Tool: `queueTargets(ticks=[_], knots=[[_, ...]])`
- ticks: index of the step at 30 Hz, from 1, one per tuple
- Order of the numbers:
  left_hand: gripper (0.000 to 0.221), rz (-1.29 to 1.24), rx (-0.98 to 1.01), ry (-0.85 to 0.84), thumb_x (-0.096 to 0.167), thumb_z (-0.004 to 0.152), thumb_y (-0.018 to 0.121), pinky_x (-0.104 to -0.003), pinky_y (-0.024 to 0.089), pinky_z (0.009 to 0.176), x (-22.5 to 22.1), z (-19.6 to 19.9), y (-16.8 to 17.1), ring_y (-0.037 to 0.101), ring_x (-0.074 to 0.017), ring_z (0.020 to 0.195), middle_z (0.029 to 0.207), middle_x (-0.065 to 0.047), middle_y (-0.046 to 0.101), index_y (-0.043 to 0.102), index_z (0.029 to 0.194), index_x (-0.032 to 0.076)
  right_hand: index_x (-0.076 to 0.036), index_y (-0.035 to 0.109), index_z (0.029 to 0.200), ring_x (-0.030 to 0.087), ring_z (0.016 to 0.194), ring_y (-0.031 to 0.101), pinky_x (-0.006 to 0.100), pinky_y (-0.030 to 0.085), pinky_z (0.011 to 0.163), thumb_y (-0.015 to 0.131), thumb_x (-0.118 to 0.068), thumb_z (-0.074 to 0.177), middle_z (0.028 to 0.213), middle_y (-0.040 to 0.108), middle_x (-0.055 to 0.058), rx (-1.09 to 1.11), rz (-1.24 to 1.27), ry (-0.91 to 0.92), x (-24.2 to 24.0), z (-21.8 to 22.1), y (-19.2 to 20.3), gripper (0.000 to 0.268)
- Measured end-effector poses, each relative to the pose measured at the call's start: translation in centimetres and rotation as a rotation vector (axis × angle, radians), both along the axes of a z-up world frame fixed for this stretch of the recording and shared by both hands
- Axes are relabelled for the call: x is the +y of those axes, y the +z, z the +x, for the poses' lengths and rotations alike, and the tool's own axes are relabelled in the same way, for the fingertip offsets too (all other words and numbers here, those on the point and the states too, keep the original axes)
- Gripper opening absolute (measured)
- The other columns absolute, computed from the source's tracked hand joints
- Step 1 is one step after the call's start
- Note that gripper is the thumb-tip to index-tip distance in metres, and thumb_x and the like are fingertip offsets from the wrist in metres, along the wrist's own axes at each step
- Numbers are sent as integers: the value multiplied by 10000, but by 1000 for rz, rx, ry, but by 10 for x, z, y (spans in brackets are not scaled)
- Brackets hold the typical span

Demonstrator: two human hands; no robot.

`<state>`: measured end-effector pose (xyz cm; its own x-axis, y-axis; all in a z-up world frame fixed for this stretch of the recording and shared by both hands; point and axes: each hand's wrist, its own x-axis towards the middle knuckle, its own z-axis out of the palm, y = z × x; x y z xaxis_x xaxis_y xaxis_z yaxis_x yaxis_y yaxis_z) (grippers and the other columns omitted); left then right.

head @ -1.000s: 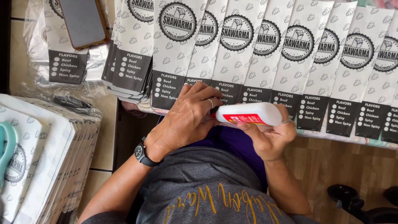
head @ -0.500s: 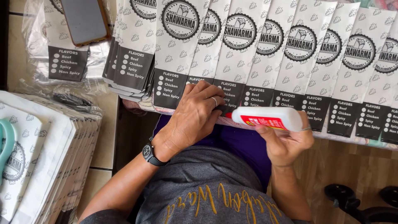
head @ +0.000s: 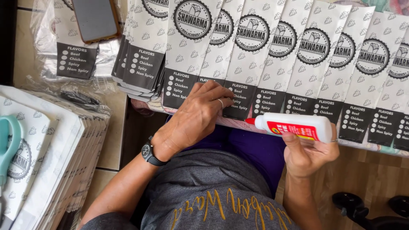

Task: The person labels and glues paper bags by hand. The person places adhesive onto the tabs of shawarma-branded paper sleeves, folds the edges to seal them, and gathers the completed sleeves into a stack.

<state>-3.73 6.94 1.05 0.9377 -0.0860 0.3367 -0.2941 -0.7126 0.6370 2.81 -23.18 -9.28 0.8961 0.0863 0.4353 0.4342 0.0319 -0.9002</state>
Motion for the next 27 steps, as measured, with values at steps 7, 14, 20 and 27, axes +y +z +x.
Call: queueTargets(ticks=[7, 14, 20, 27], knots=[[73, 207, 46, 103, 26, 869, 696, -368, 418, 881, 34, -17, 2, 590, -273, 1009, 987, -79, 690, 734, 929, 41, 25, 539, 1145, 263, 1028, 717, 429, 592, 975, 875, -58, 773, 1046, 687, 188, -38, 31, 57, 43, 0, 2, 509], [376, 162, 127, 71, 121, 678, 887, -397, 405, 943, 41, -27, 13, 594, -285, 1083, 1094, -83, 695, 730, 1006, 24, 64, 576, 1055, 251, 1012, 716, 381, 573, 894, 860, -5, 787, 935, 728, 209, 32, -6, 248, 91, -9, 17, 397], [416, 133, 135, 79, 86, 662, 899, -394, 402, 949, 42, -29, 15, 596, -281, 1102, 1122, -80, 698, 735, 1039, 20, 65, 602, 1005, 238, 978, 720, 374, 577, 844, 894, -10, 751, 878, 727, 194, 0, 75, 316, 134, -10, 25, 394], [292, 72, 95, 108, 92, 749, 864, -401, 401, 940, 42, -29, 7, 613, -272, 1085, 1094, -75, 705, 745, 1007, 26, 55, 571, 1117, 264, 1040, 717, 395, 579, 924, 870, -7, 776, 1015, 728, 214, 72, 22, 268, 82, 3, 21, 458]])
